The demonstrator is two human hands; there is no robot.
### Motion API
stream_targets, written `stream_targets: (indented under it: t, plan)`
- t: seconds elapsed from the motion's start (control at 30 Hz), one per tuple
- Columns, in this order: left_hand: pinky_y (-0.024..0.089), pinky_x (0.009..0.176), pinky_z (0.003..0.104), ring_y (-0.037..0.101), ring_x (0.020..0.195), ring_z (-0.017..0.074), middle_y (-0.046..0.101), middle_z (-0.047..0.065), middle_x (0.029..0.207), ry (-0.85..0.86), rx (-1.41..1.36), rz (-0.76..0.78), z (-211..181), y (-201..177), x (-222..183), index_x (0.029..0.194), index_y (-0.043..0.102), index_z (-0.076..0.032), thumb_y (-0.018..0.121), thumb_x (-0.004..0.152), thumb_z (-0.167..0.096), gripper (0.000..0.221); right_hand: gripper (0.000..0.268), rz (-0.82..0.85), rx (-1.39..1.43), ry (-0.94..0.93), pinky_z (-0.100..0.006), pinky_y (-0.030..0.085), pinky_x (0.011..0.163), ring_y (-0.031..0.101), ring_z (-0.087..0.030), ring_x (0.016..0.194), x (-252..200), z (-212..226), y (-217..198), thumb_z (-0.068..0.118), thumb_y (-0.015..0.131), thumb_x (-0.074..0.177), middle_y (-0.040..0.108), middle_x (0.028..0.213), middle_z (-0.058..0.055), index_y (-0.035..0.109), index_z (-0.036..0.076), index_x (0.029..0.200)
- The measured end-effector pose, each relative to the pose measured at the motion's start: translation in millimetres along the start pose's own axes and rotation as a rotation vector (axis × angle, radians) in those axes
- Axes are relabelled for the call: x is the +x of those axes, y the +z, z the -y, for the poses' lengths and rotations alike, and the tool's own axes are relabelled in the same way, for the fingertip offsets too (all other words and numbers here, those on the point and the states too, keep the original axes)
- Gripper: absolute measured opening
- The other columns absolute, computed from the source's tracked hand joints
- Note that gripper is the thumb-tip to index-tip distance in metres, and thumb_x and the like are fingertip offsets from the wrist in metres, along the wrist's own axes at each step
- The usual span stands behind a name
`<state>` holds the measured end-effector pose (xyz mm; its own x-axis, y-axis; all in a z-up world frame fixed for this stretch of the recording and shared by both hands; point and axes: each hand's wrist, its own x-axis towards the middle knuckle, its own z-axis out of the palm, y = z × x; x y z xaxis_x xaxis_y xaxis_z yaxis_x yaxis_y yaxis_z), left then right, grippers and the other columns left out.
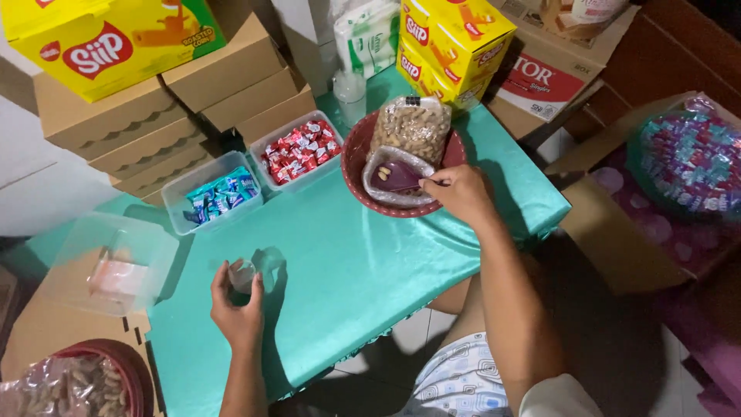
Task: Packing peanuts into small plastic bags using hands and a spoon
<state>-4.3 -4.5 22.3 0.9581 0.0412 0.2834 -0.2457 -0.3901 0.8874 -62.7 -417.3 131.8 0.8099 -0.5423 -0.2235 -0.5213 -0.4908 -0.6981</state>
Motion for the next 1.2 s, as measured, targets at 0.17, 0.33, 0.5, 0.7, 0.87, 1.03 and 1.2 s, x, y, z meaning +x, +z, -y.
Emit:
stream_targets:
  t: [0.17, 0.33, 0.5, 0.7, 0.87, 1.03, 1.2]
  plan:
    - [0.053, 0.100, 0.034, 0.067, 0.116, 0.0219, 0.069, 0.011, 0.131, 0.015, 0.078, -0.001, 4, 1, 0, 0.143, 0.054, -0.005, 0.077, 0.092, -0.013, 0.057, 0.029, -0.047, -0.017, -0.051, -0.029, 0.048, 0.065, 0.068, -0.008, 0.084, -4, -3, -5, 0.038, 0.072, 0.089, 0.082, 0.095, 0.003, 0.084, 0.013, 0.099]
    - [0.054, 0.100, 0.036, 0.069, 0.117, 0.0236, 0.070, 0.009, 0.131, 0.036, 0.124, 0.027, 2, 1, -2, 0.142, 0.056, -0.006, 0.077, 0.091, -0.015, 0.055, 0.031, -0.060, -0.046, -0.049, -0.032, 0.056, 0.077, 0.075, -0.019, 0.104, -9, 3, -8, 0.040, 0.072, 0.088, 0.081, 0.105, 0.001, 0.084, 0.013, 0.099]
    - [0.055, 0.097, 0.036, 0.070, 0.114, 0.0223, 0.070, 0.007, 0.131, 0.033, 0.160, 0.029, 3, -1, -2, 0.141, 0.057, -0.007, 0.077, 0.092, -0.017, 0.054, 0.025, -0.136, -0.299, -0.104, -0.039, 0.041, 0.052, 0.061, -0.017, 0.055, 5, -13, 8, 0.040, 0.077, 0.088, 0.075, 0.067, -0.001, 0.084, 0.022, 0.103]
    - [0.055, 0.095, 0.034, 0.071, 0.112, 0.0208, 0.071, 0.006, 0.131, 0.027, 0.164, 0.031, 6, 0, -1, 0.141, 0.057, -0.008, 0.077, 0.091, -0.018, 0.055, 0.022, -0.040, -0.377, -0.058, -0.044, 0.049, 0.059, 0.072, -0.027, 0.076, 1, 6, 6, 0.040, 0.077, 0.089, 0.081, 0.097, 0.000, 0.083, 0.023, 0.102]
    - [0.055, 0.096, 0.036, 0.069, 0.115, 0.0224, 0.070, 0.008, 0.132, 0.040, 0.165, 0.035, 9, 1, -1, 0.143, 0.056, -0.007, 0.077, 0.091, -0.020, 0.057, 0.019, -0.002, -0.338, -0.119, -0.036, 0.036, 0.048, 0.054, -0.016, 0.056, 13, -8, 0, 0.038, 0.078, 0.088, 0.066, 0.069, 0.003, 0.084, 0.022, 0.095]
    - [0.054, 0.097, 0.036, 0.069, 0.116, 0.0227, 0.071, 0.007, 0.131, 0.020, 0.189, 0.037, 9, 0, -1, 0.143, 0.057, -0.008, 0.077, 0.090, -0.022, 0.058, 0.023, 0.009, -0.362, -0.090, -0.035, 0.039, 0.051, 0.057, -0.014, 0.053, 14, -8, -1, 0.042, 0.078, 0.087, 0.072, 0.061, 0.002, 0.084, 0.026, 0.102]
    - [0.055, 0.096, 0.035, 0.068, 0.117, 0.0232, 0.071, 0.008, 0.131, 0.008, 0.166, 0.035, 7, 1, -1, 0.143, 0.057, -0.007, 0.077, 0.090, -0.021, 0.058, 0.026, 0.006, -0.250, -0.102, -0.033, 0.058, 0.073, 0.076, -0.015, 0.092, 14, -7, 4, 0.040, 0.080, 0.085, 0.081, 0.103, 0.004, 0.084, 0.022, 0.102]
